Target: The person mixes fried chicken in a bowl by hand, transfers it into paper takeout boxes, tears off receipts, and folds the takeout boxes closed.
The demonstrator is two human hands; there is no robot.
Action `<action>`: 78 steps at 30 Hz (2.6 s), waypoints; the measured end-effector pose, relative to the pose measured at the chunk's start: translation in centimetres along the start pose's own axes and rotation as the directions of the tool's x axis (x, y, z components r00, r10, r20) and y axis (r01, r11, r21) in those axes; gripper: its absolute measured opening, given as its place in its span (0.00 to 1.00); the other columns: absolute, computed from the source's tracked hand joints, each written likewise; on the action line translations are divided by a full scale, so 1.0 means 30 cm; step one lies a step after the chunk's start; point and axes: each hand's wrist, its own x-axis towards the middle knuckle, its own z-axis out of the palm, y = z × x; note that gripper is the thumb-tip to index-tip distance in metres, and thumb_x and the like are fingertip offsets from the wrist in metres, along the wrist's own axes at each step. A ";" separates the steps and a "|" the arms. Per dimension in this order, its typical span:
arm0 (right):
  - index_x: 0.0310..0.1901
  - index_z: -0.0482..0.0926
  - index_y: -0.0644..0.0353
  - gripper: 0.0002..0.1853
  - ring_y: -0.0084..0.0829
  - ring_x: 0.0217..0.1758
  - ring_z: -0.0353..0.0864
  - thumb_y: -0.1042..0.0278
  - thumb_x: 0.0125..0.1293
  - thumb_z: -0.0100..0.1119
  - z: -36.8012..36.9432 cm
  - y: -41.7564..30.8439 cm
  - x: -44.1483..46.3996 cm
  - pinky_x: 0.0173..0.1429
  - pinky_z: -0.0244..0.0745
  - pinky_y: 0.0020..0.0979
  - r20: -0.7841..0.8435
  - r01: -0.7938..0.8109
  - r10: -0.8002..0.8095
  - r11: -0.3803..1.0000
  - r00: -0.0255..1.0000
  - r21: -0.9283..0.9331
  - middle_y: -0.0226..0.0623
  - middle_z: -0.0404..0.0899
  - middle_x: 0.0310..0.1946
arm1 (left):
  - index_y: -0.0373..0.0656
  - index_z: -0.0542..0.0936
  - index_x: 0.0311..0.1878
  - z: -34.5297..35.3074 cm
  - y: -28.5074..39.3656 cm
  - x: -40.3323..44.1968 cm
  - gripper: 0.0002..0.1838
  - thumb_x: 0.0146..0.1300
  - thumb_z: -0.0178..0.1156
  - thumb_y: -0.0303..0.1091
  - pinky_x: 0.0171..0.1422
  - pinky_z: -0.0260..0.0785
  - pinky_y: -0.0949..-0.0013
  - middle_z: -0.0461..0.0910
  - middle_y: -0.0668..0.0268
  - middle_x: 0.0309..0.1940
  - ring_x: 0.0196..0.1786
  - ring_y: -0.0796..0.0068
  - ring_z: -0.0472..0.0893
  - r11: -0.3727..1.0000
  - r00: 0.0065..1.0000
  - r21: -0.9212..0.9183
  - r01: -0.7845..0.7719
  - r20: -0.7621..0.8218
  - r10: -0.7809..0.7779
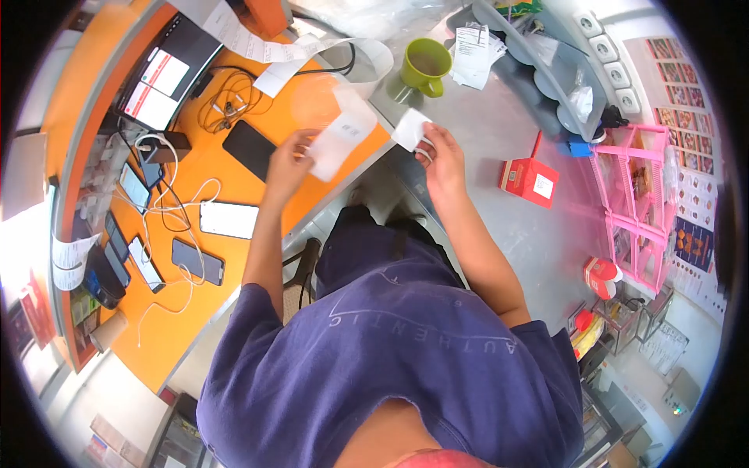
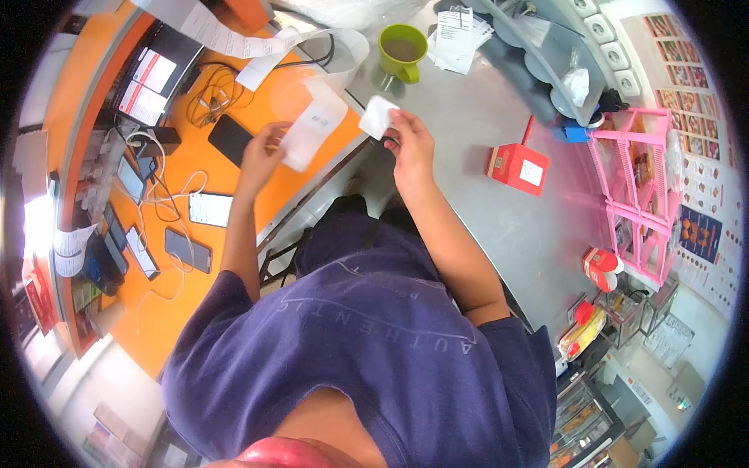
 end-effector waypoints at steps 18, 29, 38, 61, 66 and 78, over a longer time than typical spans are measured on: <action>0.40 0.75 0.52 0.07 0.18 0.34 0.73 0.60 0.67 0.59 -0.461 -0.040 -0.332 0.36 0.65 0.23 0.056 -0.121 0.111 0.963 0.992 0.242 0.23 0.76 0.31 | 0.35 0.72 0.49 -0.084 0.102 0.330 0.16 0.61 0.63 0.29 0.41 0.73 0.64 0.82 0.57 0.33 0.36 0.67 0.81 0.889 0.818 0.440 -0.126 -0.460 0.344; 0.41 0.76 0.53 0.05 0.19 0.36 0.73 0.65 0.67 0.59 -0.837 -0.042 -0.713 0.38 0.67 0.23 -0.516 0.299 -0.086 0.889 0.852 0.346 0.24 0.76 0.35 | 0.35 0.72 0.45 1.353 1.006 0.880 0.19 0.57 0.69 0.33 0.47 0.75 0.67 0.80 0.57 0.40 0.42 0.68 0.81 0.645 0.691 -0.385 -0.660 0.025 0.722; 0.41 0.78 0.55 0.08 0.16 0.27 0.70 0.64 0.63 0.64 -1.118 0.098 -0.944 0.29 0.62 0.20 -0.885 0.583 0.047 0.736 0.463 0.344 0.24 0.76 0.29 | 0.22 0.69 0.57 2.114 0.930 1.320 0.46 0.54 0.66 0.61 0.68 0.60 0.56 0.71 0.41 0.58 0.63 0.51 0.70 0.786 0.770 0.093 -0.611 -0.162 0.617; 0.44 0.76 0.57 0.11 0.18 0.27 0.71 0.64 0.64 0.63 -2.396 -0.301 -0.780 0.29 0.63 0.21 -0.786 0.514 -0.171 0.832 0.594 0.207 0.27 0.76 0.35 | 0.35 0.51 0.69 3.138 0.783 -0.323 0.64 0.31 0.82 0.44 0.70 0.59 0.57 0.62 0.49 0.65 0.68 0.55 0.63 0.764 0.276 -0.326 -0.557 0.795 0.540; 0.44 0.76 0.62 0.10 0.17 0.27 0.74 0.67 0.65 0.61 -2.265 -0.348 -0.823 0.31 0.66 0.21 -0.763 0.437 -0.430 0.873 0.483 -0.215 0.31 0.78 0.37 | 0.34 0.55 0.67 2.934 0.680 -0.376 0.59 0.32 0.82 0.41 0.66 0.61 0.58 0.66 0.53 0.58 0.62 0.57 0.68 0.735 0.527 -0.221 -0.641 0.570 0.630; 0.45 0.75 0.64 0.09 0.18 0.31 0.75 0.70 0.67 0.58 -1.995 -0.412 -0.637 0.36 0.68 0.21 -0.364 0.527 -0.595 0.803 0.716 -0.276 0.30 0.78 0.31 | 0.33 0.50 0.71 2.093 0.441 -0.585 0.55 0.47 0.75 0.43 0.67 0.58 0.57 0.55 0.52 0.66 0.62 0.57 0.63 0.902 0.916 0.193 -0.387 -0.035 0.400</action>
